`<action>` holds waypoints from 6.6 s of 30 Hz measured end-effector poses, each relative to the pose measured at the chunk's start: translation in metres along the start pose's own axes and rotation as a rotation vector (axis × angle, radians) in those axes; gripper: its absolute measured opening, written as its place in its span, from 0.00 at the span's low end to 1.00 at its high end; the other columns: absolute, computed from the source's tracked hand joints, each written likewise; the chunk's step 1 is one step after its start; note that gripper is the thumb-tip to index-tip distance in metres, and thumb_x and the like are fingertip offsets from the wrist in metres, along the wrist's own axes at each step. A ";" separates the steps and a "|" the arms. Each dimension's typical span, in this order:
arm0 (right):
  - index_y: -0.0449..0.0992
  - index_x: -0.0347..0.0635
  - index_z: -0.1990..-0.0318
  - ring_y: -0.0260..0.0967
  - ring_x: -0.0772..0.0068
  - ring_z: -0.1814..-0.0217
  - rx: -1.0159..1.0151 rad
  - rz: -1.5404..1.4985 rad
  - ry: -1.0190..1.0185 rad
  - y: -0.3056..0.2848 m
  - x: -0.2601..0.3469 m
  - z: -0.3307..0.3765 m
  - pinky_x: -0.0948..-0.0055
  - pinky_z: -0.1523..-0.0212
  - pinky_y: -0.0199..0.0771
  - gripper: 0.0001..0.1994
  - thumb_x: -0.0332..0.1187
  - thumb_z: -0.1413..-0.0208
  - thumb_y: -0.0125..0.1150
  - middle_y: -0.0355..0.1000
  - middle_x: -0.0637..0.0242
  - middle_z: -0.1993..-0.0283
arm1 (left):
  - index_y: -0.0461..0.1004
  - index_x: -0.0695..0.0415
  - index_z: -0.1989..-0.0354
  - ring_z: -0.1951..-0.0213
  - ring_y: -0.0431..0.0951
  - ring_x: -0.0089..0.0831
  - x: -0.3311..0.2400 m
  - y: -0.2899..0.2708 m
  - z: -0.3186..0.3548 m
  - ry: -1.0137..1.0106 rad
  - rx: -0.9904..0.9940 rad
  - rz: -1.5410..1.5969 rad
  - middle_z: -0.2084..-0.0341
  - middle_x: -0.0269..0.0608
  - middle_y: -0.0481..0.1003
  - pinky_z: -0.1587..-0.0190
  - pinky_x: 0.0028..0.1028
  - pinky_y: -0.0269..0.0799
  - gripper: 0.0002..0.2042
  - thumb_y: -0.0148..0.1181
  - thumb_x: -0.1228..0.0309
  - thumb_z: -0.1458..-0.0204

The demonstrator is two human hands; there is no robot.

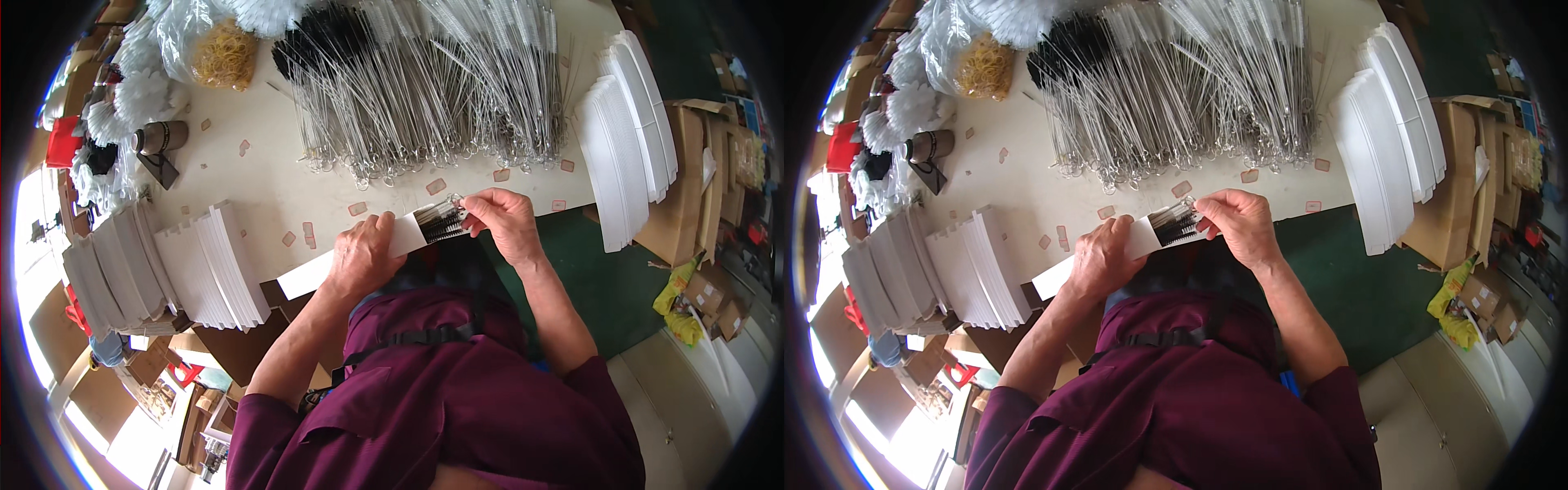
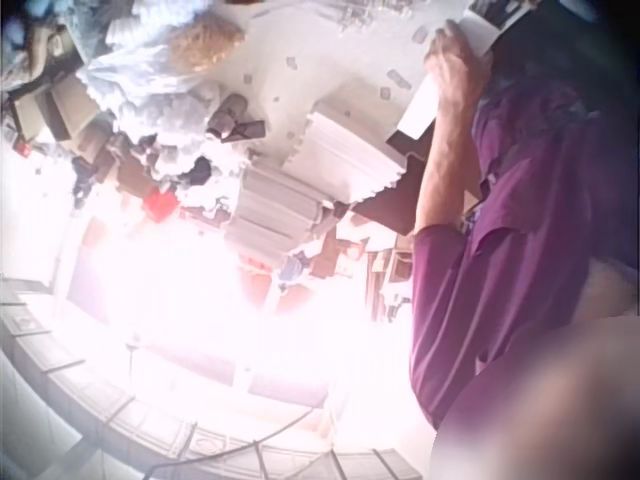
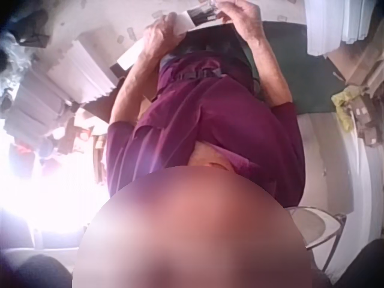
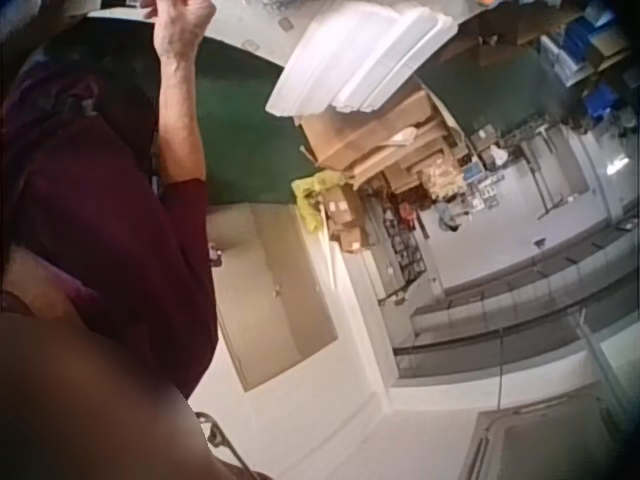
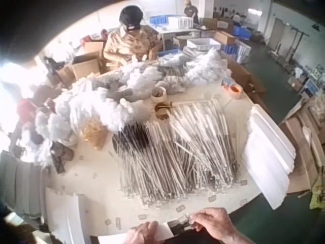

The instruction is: Placing bundles of long applicator swabs into white foam boxes at a manufacturing station.

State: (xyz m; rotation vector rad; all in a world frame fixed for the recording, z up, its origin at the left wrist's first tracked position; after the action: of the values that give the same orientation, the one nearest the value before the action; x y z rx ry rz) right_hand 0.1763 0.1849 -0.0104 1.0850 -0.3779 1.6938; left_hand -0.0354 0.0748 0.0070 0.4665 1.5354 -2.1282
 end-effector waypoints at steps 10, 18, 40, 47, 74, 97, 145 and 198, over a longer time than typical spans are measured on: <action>0.79 0.38 0.65 0.73 0.84 0.70 -0.115 0.275 -0.150 0.011 0.000 -0.002 0.79 0.68 0.74 0.07 0.30 0.43 0.71 0.78 0.71 0.70 | 0.69 0.61 0.50 0.63 0.81 0.51 -0.007 0.003 0.000 0.026 0.025 -0.024 0.66 0.51 0.77 0.62 0.45 0.78 0.27 0.72 0.67 0.59; 0.76 0.38 0.65 0.75 0.78 0.70 -0.175 0.439 -0.185 0.031 -0.008 0.001 0.75 0.67 0.76 0.09 0.28 0.48 0.73 0.78 0.66 0.69 | 0.68 0.61 0.54 0.65 0.81 0.49 -0.010 0.005 0.002 0.020 0.001 -0.028 0.67 0.50 0.76 0.63 0.44 0.78 0.24 0.72 0.67 0.58; 0.77 0.37 0.42 0.78 0.73 0.59 0.166 0.340 -0.186 0.040 -0.008 0.031 0.73 0.55 0.77 0.15 0.31 0.31 0.54 0.81 0.57 0.58 | 0.64 0.55 0.35 0.57 0.84 0.48 -0.010 0.005 0.006 -0.112 0.125 0.216 0.58 0.55 0.81 0.54 0.42 0.80 0.42 0.76 0.52 0.58; 0.78 0.35 0.45 0.77 0.75 0.65 0.120 0.390 -0.196 0.040 -0.015 0.030 0.75 0.62 0.77 0.13 0.30 0.32 0.54 0.81 0.61 0.64 | 0.59 0.51 0.32 0.58 0.83 0.53 -0.019 0.008 0.006 -0.098 0.166 0.293 0.58 0.55 0.81 0.55 0.44 0.80 0.42 0.73 0.52 0.53; 0.80 0.32 0.58 0.70 0.81 0.74 -0.146 -0.021 0.025 0.042 -0.042 0.052 0.81 0.73 0.69 0.11 0.32 0.32 0.57 0.75 0.67 0.73 | 0.65 0.51 0.42 0.57 0.82 0.55 -0.033 0.025 0.011 -0.081 0.098 0.525 0.52 0.54 0.77 0.56 0.45 0.81 0.28 0.69 0.66 0.52; 0.79 0.33 0.63 0.75 0.83 0.71 -0.199 0.373 -0.166 0.052 -0.043 0.048 0.77 0.70 0.76 0.07 0.29 0.41 0.68 0.80 0.64 0.72 | 0.65 0.65 0.47 0.68 0.83 0.55 -0.038 0.035 0.019 -0.035 -0.082 0.355 0.69 0.58 0.80 0.67 0.46 0.80 0.29 0.71 0.62 0.52; 0.72 0.32 0.38 0.62 0.88 0.76 0.048 0.171 0.033 0.083 -0.060 0.027 0.84 0.75 0.64 0.20 0.30 0.35 0.58 0.72 0.73 0.70 | 0.72 0.65 0.48 0.59 0.82 0.51 0.033 0.015 0.056 -0.221 0.134 0.632 0.63 0.57 0.79 0.54 0.40 0.77 0.25 0.71 0.61 0.49; 0.59 0.38 0.32 0.57 0.49 0.31 -0.878 1.696 -0.160 -0.267 -0.007 0.080 0.52 0.29 0.56 0.36 0.30 0.49 0.69 0.59 0.51 0.35 | 0.77 0.68 0.78 0.88 0.74 0.27 0.119 0.047 0.013 -0.589 0.028 0.388 0.87 0.43 0.75 0.81 0.29 0.72 0.15 0.68 0.65 0.51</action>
State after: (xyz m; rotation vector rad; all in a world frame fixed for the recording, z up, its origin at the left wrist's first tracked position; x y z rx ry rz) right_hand 0.4493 0.2339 -0.0389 -0.0017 -2.3387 2.2550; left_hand -0.1077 0.0289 -0.0885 0.1088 0.9898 -1.7688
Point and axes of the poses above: each hand's wrist, its own z-axis away from the middle knuckle, its own y-axis out of the palm, x = y × z, the point moved 4 cm from there along -z, towards the middle knuckle
